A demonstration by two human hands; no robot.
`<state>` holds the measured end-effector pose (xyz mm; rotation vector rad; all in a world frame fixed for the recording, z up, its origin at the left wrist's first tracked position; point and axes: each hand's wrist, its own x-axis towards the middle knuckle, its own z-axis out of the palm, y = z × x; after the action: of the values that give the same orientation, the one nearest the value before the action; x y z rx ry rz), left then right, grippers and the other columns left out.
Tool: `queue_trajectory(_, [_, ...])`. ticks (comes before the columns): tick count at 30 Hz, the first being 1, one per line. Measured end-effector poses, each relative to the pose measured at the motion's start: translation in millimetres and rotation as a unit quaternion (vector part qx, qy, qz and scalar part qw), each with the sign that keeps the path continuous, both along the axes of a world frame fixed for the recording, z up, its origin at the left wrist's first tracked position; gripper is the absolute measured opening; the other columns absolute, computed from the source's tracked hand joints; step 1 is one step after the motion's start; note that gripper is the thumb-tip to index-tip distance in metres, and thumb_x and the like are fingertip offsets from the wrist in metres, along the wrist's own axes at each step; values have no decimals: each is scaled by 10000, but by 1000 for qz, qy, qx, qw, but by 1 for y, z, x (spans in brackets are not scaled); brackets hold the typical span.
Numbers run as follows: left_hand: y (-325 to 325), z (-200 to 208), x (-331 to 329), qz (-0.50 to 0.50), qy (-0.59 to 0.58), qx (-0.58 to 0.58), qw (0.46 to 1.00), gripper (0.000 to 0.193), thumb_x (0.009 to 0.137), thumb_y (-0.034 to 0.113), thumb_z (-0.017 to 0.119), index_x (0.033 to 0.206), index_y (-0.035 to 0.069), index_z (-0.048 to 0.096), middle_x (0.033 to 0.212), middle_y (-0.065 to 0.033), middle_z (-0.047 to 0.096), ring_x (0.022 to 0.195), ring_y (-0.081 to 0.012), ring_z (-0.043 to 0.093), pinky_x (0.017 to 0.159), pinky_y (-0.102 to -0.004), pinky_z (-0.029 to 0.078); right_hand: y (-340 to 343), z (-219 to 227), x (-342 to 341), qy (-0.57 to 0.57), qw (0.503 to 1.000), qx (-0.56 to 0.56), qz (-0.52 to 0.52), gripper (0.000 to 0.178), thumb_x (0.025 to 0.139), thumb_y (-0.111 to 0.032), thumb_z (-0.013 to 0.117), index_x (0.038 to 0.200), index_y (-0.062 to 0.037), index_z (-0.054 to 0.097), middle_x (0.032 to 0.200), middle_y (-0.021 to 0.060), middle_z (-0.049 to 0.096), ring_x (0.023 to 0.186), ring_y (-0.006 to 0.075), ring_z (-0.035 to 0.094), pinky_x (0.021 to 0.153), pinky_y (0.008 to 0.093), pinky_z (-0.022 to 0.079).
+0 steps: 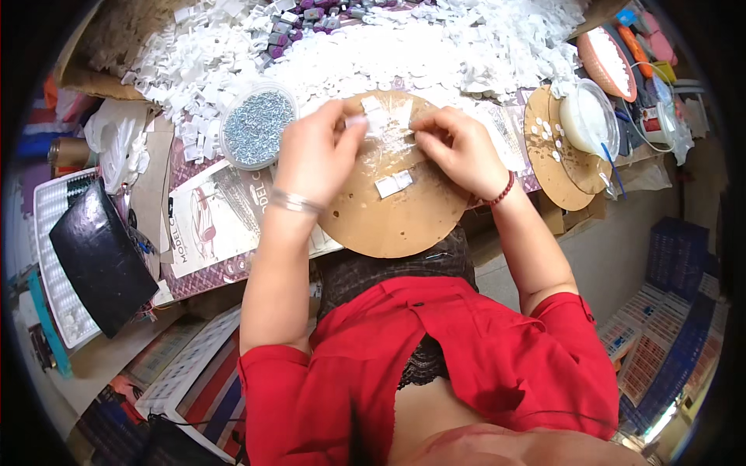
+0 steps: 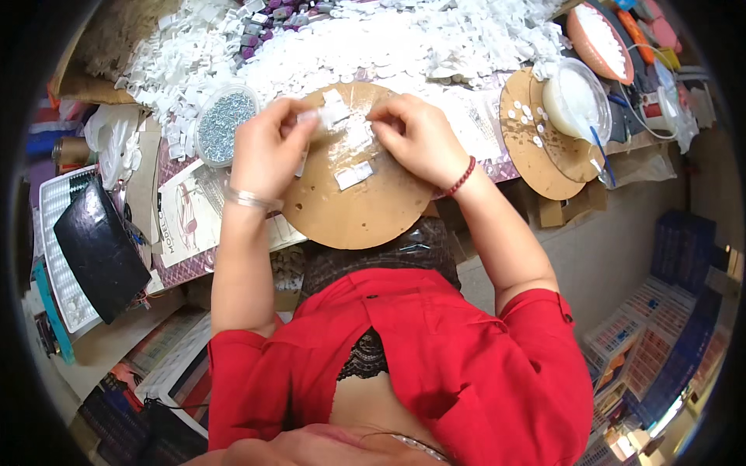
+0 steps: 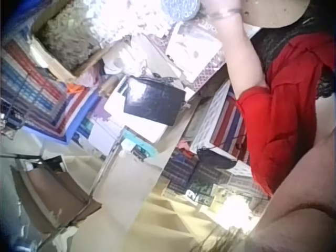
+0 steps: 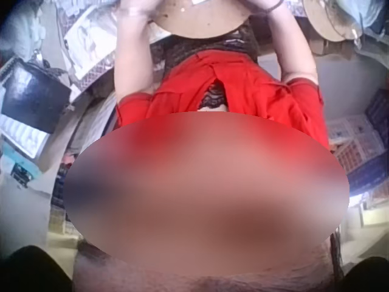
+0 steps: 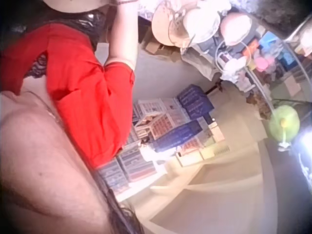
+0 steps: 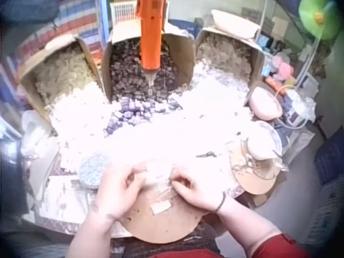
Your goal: The person assembles small mechanism components by applying glue with a brush, fitting plastic parts and gears together by hand, and securing them with screws using an electric screwdriver.
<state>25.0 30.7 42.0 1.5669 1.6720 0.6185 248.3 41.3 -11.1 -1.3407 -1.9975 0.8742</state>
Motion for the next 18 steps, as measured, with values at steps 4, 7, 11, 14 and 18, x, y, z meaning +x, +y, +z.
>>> queue_trajectory(4, [-39,-41,-16,-45,34,144,988,198,910,124,688,1054,-12,701,854,-136,669,654,-206,658,615,-308,504,16,6,-18,11,997,54,50,139,885,-90,685,1006,-29,714,878,114,659,748,206,635,707,313,525])
queue_trajectory(7, [-55,-41,-11,-4,86,212,973,154,908,80,667,1040,2,675,900,-145,633,744,-271,653,664,-350,514,14,1,-18,6,995,77,64,124,888,-97,667,992,-41,706,910,137,658,797,278,647,733,356,531])
queue_trajectory(11, [-75,-47,-20,19,112,192,975,127,897,26,650,1024,19,650,926,-152,617,810,-309,648,695,-382,520,-7,7,-12,-7,998,41,45,115,886,-101,653,977,-47,698,916,153,651,830,332,645,755,394,531])
queue_trajectory(14, [-63,-58,-21,-6,130,196,972,184,881,8,648,1065,20,649,981,-164,623,871,-341,641,771,-398,518,-14,3,-14,-23,997,51,51,109,887,-94,653,973,-48,700,919,144,648,816,326,639,742,380,529])
queue_trajectory(18, [-46,-46,-17,-34,129,302,944,323,851,24,668,1172,24,634,1092,-180,616,998,-361,610,866,-415,501,-13,2,-14,-9,998,48,32,108,889,-87,651,975,-42,699,903,145,654,820,333,644,745,382,529])
